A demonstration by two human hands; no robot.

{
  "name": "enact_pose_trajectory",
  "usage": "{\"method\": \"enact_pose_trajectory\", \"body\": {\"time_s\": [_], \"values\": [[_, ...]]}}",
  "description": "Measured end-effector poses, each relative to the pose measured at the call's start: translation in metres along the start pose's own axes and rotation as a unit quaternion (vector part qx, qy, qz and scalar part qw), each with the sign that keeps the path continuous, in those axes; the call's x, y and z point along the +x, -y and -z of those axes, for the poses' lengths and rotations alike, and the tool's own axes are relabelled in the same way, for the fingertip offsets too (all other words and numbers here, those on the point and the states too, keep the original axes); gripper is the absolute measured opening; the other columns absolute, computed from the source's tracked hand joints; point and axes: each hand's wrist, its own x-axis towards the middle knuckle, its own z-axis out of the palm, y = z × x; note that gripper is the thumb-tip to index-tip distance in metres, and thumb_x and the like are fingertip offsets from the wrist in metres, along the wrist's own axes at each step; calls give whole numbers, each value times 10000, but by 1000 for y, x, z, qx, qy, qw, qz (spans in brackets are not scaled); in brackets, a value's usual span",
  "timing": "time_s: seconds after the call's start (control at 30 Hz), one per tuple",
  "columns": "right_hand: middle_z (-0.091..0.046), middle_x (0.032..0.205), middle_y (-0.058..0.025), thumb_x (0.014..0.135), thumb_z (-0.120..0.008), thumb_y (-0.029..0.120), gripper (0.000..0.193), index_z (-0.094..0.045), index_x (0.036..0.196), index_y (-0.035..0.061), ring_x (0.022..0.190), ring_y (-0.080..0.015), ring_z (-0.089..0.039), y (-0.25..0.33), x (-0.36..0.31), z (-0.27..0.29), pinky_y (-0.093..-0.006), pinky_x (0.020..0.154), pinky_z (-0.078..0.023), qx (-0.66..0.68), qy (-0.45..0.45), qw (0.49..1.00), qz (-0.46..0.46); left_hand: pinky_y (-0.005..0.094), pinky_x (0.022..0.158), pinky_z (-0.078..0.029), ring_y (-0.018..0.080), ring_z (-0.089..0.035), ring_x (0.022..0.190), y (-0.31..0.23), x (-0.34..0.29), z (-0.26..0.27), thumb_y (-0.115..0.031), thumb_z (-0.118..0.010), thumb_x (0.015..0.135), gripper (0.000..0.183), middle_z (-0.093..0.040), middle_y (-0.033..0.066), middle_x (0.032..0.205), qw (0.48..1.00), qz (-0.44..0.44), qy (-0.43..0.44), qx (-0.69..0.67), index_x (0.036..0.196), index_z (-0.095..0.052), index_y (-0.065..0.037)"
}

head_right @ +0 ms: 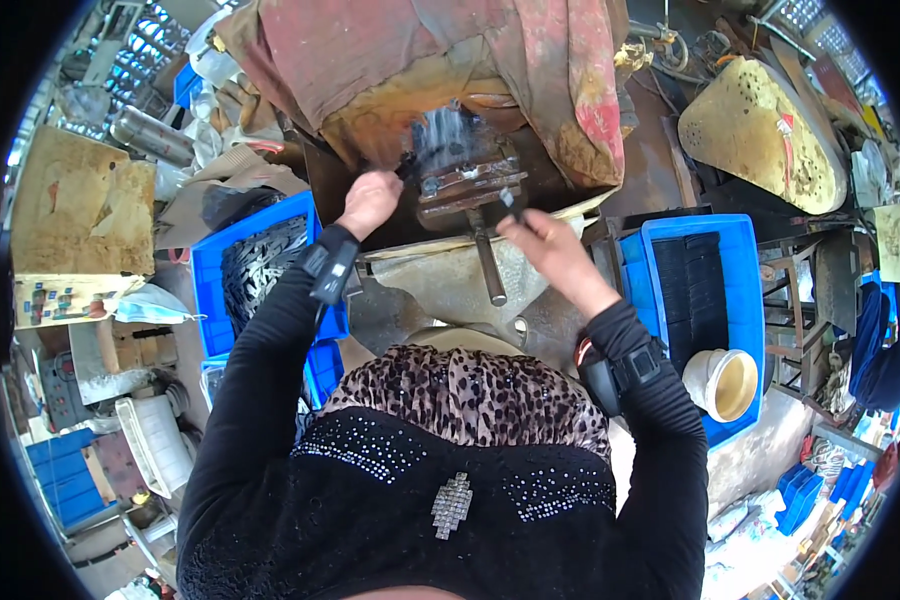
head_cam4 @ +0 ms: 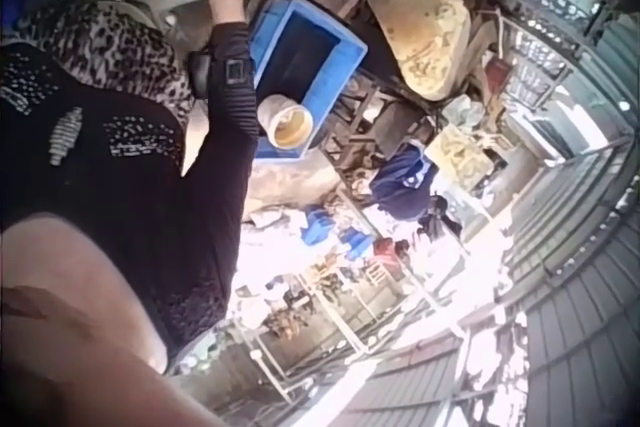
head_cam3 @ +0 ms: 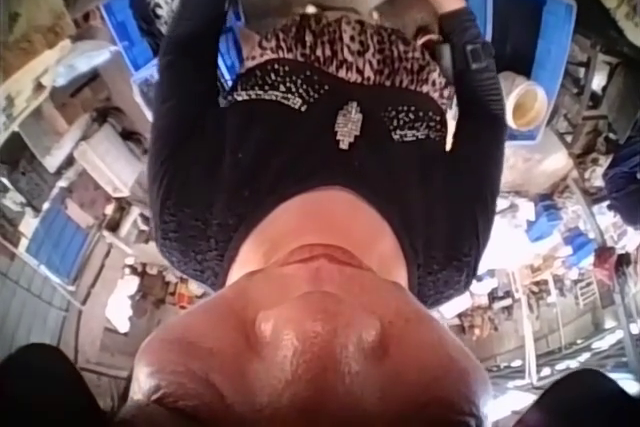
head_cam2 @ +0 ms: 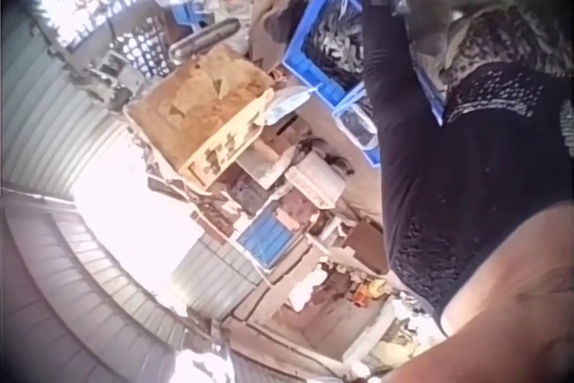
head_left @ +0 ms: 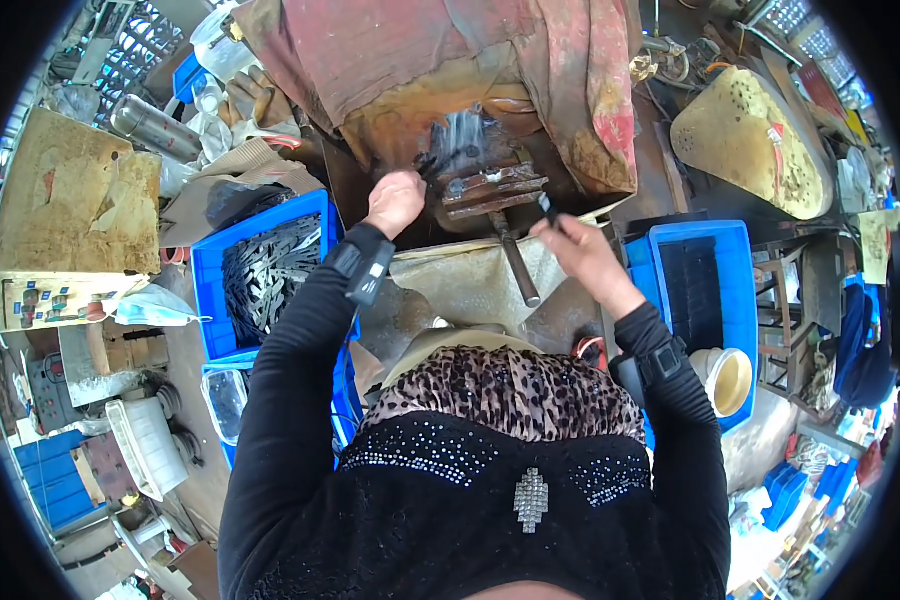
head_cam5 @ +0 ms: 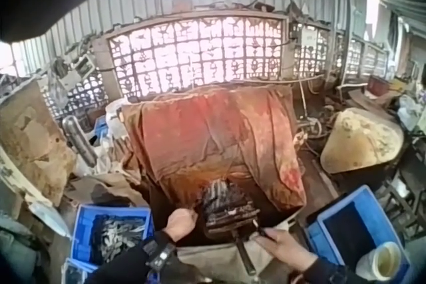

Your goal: The person picks up metal pieces from a blue bin, grinds them against a rotating wheel, and then uses a brush to apply liquid from a bucket before placing them into another bin.

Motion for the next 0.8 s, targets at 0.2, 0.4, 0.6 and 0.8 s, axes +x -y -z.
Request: {"method": "enact_pose_trajectory", "body": {"time_s": [0.2,0.4,0.6,0.8], "values": [[-659,942,-121,953,-584,103,221,-564,1154,12,891,-238,-655,-3,46,5,-368,813,-525,489,-54,859,-142,429,698,-524,371,-620,721,-63,10,72,-159,-582,884,185,-619,161,765,978,-24,-140,-152,757,-644,-39],[-644,1004,-126,956,-551,67,182,-545,1131,21,901,-257,-657,8,76,-17,-383,821,-538,590,-114,794,-94,432,688,-520,363,-618,733,-137,2,79,-145,-634,853,126,-594,154,788,987,-30,-113,-109,797,-640,-31],[-623,893,-92,947,-547,52,142,-538,1084,15,800,-202,-631,4,79,-24,-348,715,-539,577,-173,792,-100,396,648,-530,334,-619,697,-145,-10,73,-60,-612,841,57,-586,156,819,992,-55,-85,-81,877,-650,-38],[-543,788,-23,965,-565,100,155,-551,1104,33,678,-118,-524,9,40,3,-275,620,-450,433,-84,891,-106,310,681,-524,207,-620,722,-92,-11,86,93,-474,836,397,-643,119,978,897,86,-25,-433,1177,-629,-38]]}}
